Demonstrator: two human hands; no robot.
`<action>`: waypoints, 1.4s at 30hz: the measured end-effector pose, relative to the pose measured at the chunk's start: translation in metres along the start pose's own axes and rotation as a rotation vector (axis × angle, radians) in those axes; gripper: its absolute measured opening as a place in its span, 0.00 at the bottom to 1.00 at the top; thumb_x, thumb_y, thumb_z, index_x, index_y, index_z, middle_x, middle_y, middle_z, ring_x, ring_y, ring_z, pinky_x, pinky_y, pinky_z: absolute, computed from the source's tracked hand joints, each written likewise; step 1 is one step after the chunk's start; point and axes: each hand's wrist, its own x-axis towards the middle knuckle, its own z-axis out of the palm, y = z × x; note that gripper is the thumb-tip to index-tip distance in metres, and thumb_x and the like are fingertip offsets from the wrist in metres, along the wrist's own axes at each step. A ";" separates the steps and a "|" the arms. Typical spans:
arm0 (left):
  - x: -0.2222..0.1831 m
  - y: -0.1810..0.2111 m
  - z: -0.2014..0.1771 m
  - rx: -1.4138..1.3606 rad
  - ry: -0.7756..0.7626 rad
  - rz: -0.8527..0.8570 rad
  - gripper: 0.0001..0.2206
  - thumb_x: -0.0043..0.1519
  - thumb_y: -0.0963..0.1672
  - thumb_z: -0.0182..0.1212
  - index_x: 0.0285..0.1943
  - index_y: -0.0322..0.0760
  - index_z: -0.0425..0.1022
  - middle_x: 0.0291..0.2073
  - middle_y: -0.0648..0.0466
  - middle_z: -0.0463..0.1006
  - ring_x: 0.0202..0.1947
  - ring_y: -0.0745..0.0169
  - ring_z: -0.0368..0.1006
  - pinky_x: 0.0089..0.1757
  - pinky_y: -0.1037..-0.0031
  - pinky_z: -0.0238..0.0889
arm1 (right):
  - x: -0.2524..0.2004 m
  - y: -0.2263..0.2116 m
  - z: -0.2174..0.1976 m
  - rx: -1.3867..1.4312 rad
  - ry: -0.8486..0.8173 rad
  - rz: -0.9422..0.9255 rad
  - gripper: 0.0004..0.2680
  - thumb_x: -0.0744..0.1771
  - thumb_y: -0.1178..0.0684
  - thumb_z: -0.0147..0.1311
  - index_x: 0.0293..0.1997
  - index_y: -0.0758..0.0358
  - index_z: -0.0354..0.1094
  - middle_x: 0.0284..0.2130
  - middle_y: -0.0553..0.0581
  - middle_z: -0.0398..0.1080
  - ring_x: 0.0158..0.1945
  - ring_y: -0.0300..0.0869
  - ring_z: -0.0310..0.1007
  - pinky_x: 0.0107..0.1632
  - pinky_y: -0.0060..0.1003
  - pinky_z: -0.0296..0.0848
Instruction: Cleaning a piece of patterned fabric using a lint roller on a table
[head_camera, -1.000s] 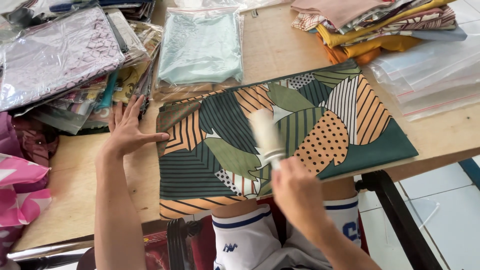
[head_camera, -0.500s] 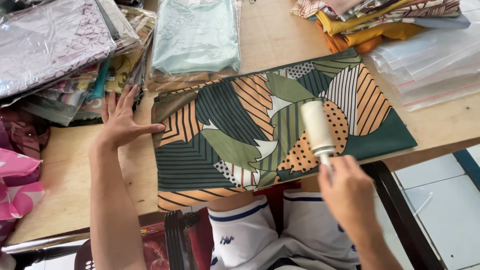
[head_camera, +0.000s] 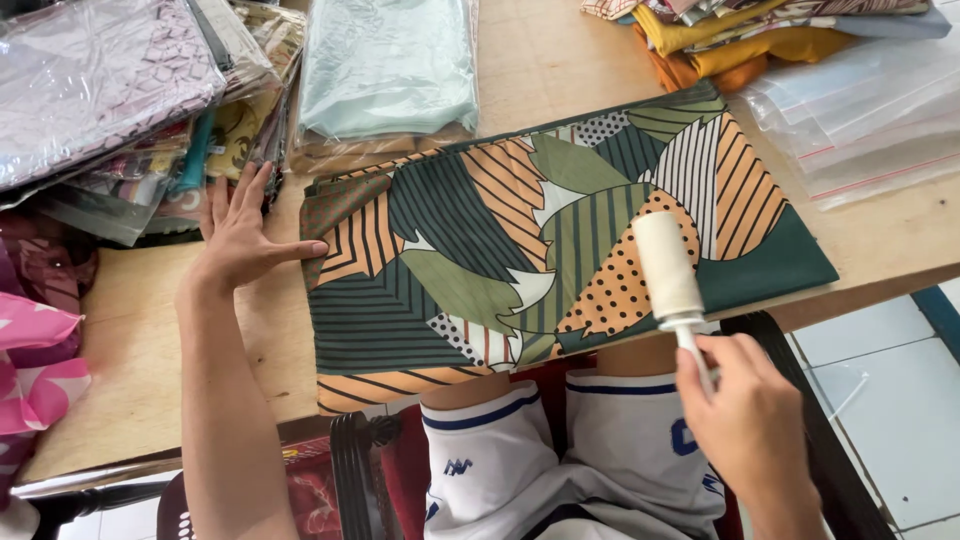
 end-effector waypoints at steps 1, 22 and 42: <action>-0.003 0.004 -0.002 0.000 0.001 -0.003 0.59 0.40 0.61 0.67 0.82 0.58 0.34 0.81 0.66 0.31 0.79 0.59 0.15 0.69 0.59 0.09 | -0.003 0.000 0.003 0.002 -0.002 -0.002 0.06 0.67 0.54 0.57 0.44 0.62 0.74 0.33 0.55 0.71 0.28 0.48 0.70 0.30 0.46 0.68; -0.006 0.008 -0.004 -0.006 -0.023 -0.029 0.59 0.41 0.60 0.67 0.82 0.58 0.33 0.81 0.66 0.29 0.79 0.60 0.14 0.69 0.60 0.08 | 0.012 -0.012 0.021 -0.079 -0.055 0.029 0.08 0.68 0.52 0.57 0.46 0.67 0.74 0.34 0.58 0.73 0.24 0.41 0.71 0.28 0.37 0.76; 0.007 -0.018 0.006 -0.009 0.034 0.066 0.62 0.38 0.67 0.68 0.83 0.64 0.37 0.81 0.65 0.35 0.79 0.52 0.23 0.71 0.53 0.16 | 0.061 -0.068 0.081 -0.110 0.040 -0.187 0.04 0.66 0.55 0.55 0.37 0.63 0.74 0.29 0.59 0.71 0.31 0.53 0.77 0.33 0.44 0.76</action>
